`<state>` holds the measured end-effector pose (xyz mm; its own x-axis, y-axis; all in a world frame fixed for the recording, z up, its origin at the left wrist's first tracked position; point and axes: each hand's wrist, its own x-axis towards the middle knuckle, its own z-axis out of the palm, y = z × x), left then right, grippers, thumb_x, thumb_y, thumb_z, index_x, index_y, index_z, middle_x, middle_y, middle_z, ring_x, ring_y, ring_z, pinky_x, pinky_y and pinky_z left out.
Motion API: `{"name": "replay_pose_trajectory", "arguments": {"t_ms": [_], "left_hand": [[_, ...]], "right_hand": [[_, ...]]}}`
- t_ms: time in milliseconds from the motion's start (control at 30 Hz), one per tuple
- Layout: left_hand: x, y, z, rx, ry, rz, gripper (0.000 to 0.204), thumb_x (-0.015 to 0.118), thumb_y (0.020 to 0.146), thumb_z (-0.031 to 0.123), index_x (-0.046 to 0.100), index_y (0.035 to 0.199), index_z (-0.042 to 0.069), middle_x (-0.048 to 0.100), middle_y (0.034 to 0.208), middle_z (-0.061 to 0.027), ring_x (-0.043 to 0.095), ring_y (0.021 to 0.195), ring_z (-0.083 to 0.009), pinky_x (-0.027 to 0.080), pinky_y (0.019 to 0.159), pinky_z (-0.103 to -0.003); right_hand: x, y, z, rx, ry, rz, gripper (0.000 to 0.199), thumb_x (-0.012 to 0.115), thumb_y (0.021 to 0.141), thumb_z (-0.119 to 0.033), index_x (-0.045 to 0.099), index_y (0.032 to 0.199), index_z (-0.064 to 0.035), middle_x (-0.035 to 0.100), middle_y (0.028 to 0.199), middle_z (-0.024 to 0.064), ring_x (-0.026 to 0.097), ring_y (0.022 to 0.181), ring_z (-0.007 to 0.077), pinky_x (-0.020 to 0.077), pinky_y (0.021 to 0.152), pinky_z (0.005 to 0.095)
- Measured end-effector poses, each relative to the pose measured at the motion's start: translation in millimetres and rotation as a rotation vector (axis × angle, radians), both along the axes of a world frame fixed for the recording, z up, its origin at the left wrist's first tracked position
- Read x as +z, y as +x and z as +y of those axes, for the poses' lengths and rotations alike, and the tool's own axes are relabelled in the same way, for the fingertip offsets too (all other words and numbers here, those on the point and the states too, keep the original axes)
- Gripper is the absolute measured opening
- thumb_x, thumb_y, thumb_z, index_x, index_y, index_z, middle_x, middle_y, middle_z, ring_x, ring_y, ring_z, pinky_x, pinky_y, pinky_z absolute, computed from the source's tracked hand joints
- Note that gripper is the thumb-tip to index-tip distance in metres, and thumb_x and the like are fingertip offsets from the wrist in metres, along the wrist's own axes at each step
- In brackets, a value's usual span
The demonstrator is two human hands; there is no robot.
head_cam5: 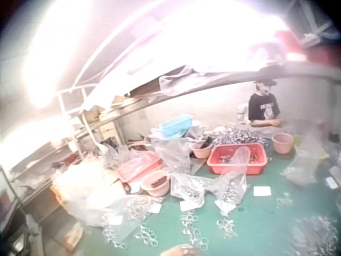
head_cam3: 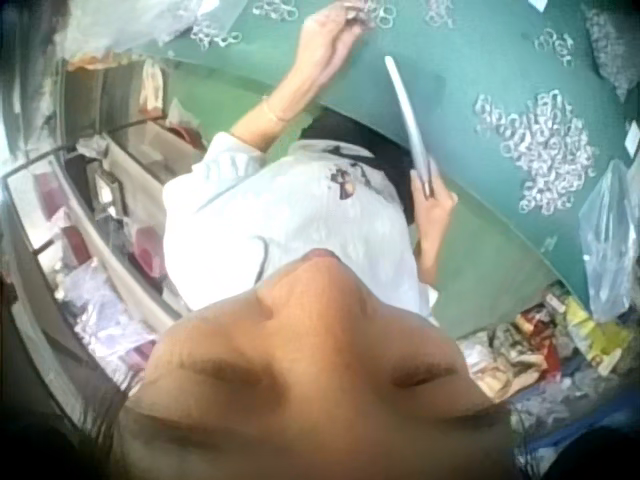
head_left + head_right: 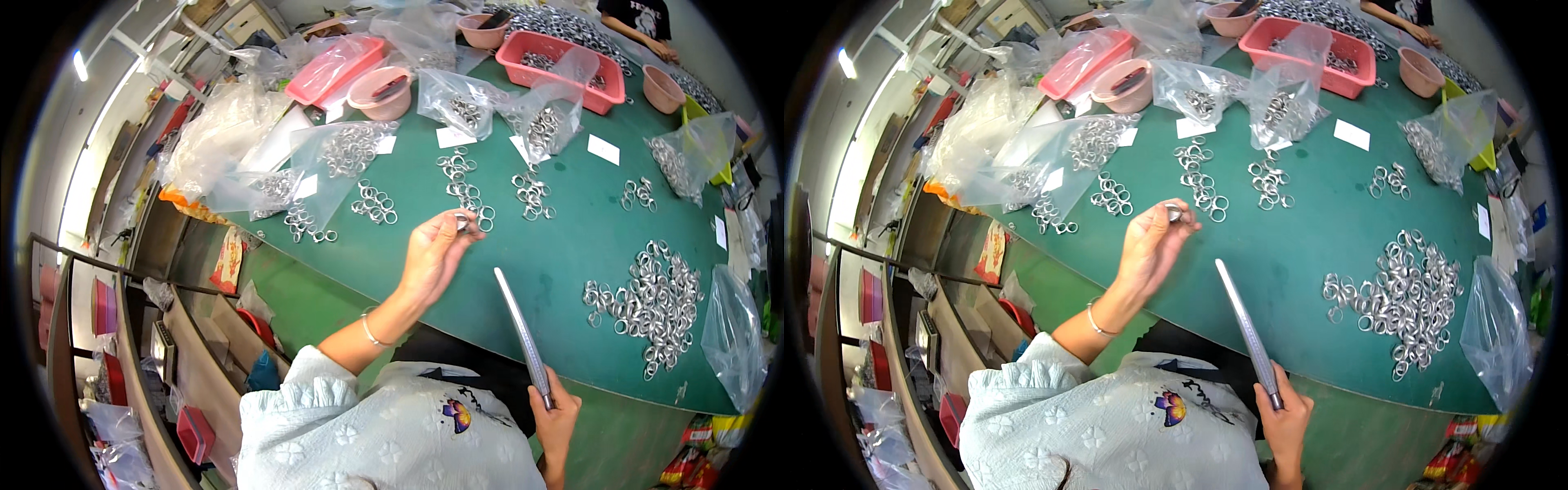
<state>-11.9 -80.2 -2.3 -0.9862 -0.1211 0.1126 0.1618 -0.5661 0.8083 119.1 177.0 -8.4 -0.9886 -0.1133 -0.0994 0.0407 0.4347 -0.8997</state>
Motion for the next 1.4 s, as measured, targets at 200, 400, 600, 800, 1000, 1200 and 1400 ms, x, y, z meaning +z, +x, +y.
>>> {"name": "replay_pose_trajectory", "arguments": {"t_ms": [200,400,600,800,1000,1200,1400], "left_hand": [[-11.2,13.5,-58.8,0.332,-1.262,-0.06,0.02,0.065,0.074,0.006,0.065,0.094,0.004,0.058,0.087,-0.0112,0.057,0.082,-0.0232,0.044,0.076,-0.033],[-51.6,-3.6,-118.4,0.609,-1.66,-0.057,0.025,0.07,0.067,0.009,0.062,0.091,0.006,0.05,0.102,-0.0096,0.045,0.101,-0.028,0.035,0.085,-0.039],[-55.7,-14.3,-117.9,0.602,-1.752,-0.121,0.037,0.073,0.067,0.015,0.058,0.1,0.009,0.042,0.117,-0.0139,0.038,0.11,-0.0325,0.033,0.088,-0.046],[-3.4,-8.1,-17.1,0.287,-1.574,0.202,0.038,0.069,0.07,0.008,0.055,0.105,0.009,0.044,0.115,-0.0148,0.041,0.108,-0.0324,0.035,0.091,-0.043],[-13.0,-28.2,107.0,-0.451,-1.192,0.448,0.035,0.063,0.073,0.0,0.055,0.106,0.005,0.047,0.109,-0.0133,0.049,0.102,-0.0302,0.042,0.085,-0.036],[-32.7,-48.3,140.7,-0.547,-1.392,0.669,0.03,0.063,0.071,-0.001,0.058,0.101,0.001,0.051,0.104,-0.0129,0.049,0.097,-0.0303,0.042,0.081,-0.036],[-37.4,-49.1,135.2,-0.487,-1.188,0.564,0.033,0.065,0.069,0.0,0.058,0.101,0.001,0.055,0.092,-0.0115,0.052,0.089,-0.0291,0.042,0.081,-0.037]], "right_hand": [[-9.4,-7.5,-3.2,-0.112,-0.141,-0.008,0.033,0.063,0.073,0.0,0.058,0.105,0.0061,0.05,0.061,0.0031,0.039,0.052,0.0037,0.0348,0.047,0.02],[-12.2,-7.1,-3.3,-0.147,-0.146,0.007,0.032,0.062,0.074,0.0,0.057,0.106,0.0072,0.041,0.06,-0.0003,0.033,0.052,0.0027,0.0278,0.045,0.0191],[-15.8,-4.1,5.1,-0.235,-0.161,0.033,0.033,0.062,0.074,0.001,0.057,0.106,0.007,0.041,0.06,-0.0029,0.032,0.052,0.002,0.0266,0.046,0.0179],[-18.3,4.6,26.5,-0.527,-0.371,-0.029,0.031,0.058,0.081,0.0,0.054,0.111,0.0085,0.042,0.061,-0.0064,0.034,0.05,-0.0006,0.0239,0.043,0.0163],[-14.1,13.7,39.6,-0.678,-0.561,-0.04,0.035,0.054,0.086,0.0,0.049,0.119,0.0068,0.041,0.058,-0.0068,0.032,0.044,-0.0011,0.021,0.038,0.0161],[-13.2,23.2,43.4,-0.711,-0.54,-0.035,0.035,0.053,0.086,-0.001,0.048,0.119,0.0077,0.041,0.059,-0.0067,0.032,0.044,-0.001,0.0209,0.038,0.0163],[-16.5,20.5,46.2,-0.697,-0.551,-0.063,0.034,0.053,0.086,-0.001,0.048,0.119,0.0077,0.041,0.058,-0.0067,0.032,0.043,-0.0009,0.0209,0.038,0.0165]]}}
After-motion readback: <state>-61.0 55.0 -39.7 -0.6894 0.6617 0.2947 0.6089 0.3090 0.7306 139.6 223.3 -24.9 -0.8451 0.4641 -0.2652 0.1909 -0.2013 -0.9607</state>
